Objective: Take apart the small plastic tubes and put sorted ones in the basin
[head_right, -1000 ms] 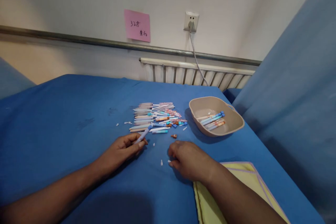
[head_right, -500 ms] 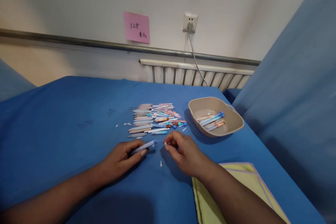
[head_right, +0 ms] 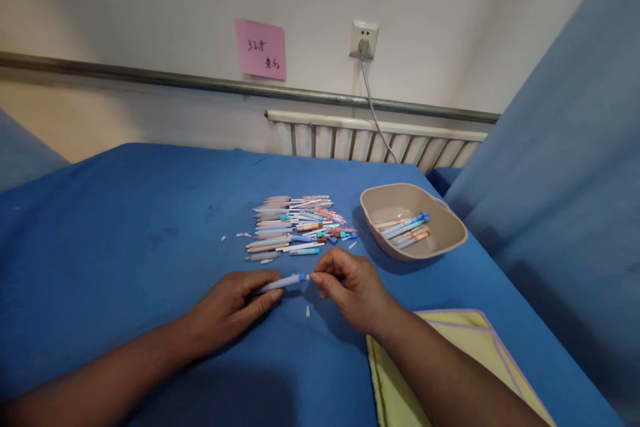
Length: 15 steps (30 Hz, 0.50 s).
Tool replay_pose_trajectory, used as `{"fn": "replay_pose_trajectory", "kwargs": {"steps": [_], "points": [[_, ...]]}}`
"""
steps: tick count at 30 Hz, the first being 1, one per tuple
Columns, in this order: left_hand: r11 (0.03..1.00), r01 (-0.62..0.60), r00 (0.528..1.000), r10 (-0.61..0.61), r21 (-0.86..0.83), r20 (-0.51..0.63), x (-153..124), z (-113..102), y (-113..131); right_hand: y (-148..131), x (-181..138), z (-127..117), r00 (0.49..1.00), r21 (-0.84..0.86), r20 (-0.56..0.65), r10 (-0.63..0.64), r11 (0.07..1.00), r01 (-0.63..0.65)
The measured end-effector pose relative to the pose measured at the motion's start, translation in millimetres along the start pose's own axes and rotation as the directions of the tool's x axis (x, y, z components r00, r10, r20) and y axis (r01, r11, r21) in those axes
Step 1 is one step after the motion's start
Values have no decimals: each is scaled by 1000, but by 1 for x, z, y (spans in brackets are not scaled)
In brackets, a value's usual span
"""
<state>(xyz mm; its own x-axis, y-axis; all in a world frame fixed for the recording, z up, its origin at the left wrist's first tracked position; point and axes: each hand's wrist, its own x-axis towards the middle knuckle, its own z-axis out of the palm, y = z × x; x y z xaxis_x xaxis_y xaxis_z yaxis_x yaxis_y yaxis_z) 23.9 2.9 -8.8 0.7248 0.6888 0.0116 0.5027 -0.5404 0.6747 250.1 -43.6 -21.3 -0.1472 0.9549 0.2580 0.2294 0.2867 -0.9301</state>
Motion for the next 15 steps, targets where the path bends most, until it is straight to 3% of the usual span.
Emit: {"fn": "replay_pose_trajectory", "kwargs": {"steps": [9,15], "points": [[1000,-5,1000,5,-29,4,-1,2,2,1,1,-5,984,-300,-35,-173,941,155],[993,-6,999,0,-117,-52,-1,4,3,-4,-2,-4,983,-262,-9,-183,949,174]]}}
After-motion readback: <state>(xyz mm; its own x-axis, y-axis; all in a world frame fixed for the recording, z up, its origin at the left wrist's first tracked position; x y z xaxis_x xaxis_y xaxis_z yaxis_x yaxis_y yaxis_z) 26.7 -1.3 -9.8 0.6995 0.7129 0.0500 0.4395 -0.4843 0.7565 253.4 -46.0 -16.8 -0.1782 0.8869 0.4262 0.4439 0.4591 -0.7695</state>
